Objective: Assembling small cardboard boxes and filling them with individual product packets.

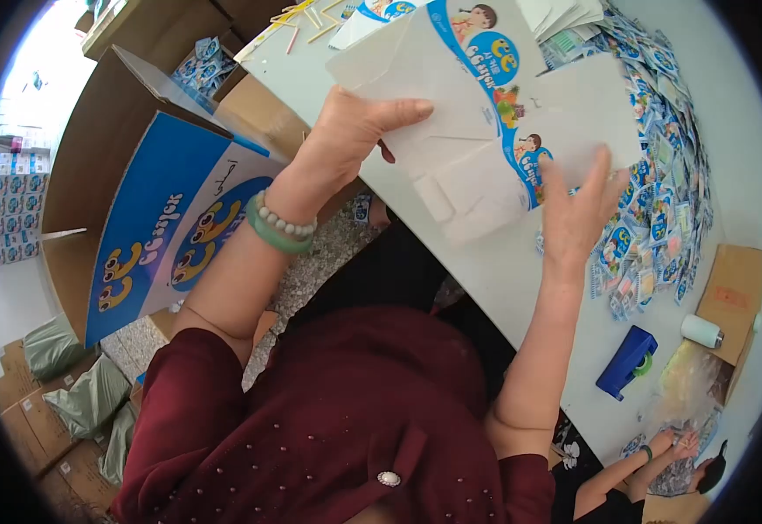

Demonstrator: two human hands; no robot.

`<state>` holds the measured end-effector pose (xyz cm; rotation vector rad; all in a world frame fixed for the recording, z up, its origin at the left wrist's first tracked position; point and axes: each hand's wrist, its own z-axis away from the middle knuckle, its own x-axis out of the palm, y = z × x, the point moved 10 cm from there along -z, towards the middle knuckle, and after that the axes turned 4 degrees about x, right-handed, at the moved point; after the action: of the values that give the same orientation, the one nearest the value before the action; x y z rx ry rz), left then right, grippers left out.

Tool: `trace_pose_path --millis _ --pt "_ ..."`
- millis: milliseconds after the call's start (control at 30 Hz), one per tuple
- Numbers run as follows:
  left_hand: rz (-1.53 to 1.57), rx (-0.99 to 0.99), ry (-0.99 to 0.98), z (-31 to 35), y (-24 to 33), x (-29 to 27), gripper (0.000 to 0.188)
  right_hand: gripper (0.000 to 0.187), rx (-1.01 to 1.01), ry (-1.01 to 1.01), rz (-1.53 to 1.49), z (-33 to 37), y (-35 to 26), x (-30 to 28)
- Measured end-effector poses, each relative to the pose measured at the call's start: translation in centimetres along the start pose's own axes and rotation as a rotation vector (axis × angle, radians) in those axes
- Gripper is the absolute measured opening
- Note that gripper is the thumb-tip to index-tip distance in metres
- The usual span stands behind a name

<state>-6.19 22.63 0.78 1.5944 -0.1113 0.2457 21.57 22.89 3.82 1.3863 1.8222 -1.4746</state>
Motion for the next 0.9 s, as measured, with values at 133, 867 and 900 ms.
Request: trace_pose_path --millis 133,867,900 --pt "-0.009 0.116 0.020 -0.1 1.7 -0.2 0.030 0.067 -0.239 0.110 0.470 0.3 -3.9 -3.1" --pt "-0.488 -0.156 0.153 -4.4 -1.0 -4.5 0.047 0.015 0.589 -0.149 -1.284 -1.8 8.6 -4.3" --pt "-0.489 -0.148 0.139 -5.2 -1.7 -5.3 0.047 0.015 0.588 -0.133 -1.286 -1.6 8.7 -4.7"
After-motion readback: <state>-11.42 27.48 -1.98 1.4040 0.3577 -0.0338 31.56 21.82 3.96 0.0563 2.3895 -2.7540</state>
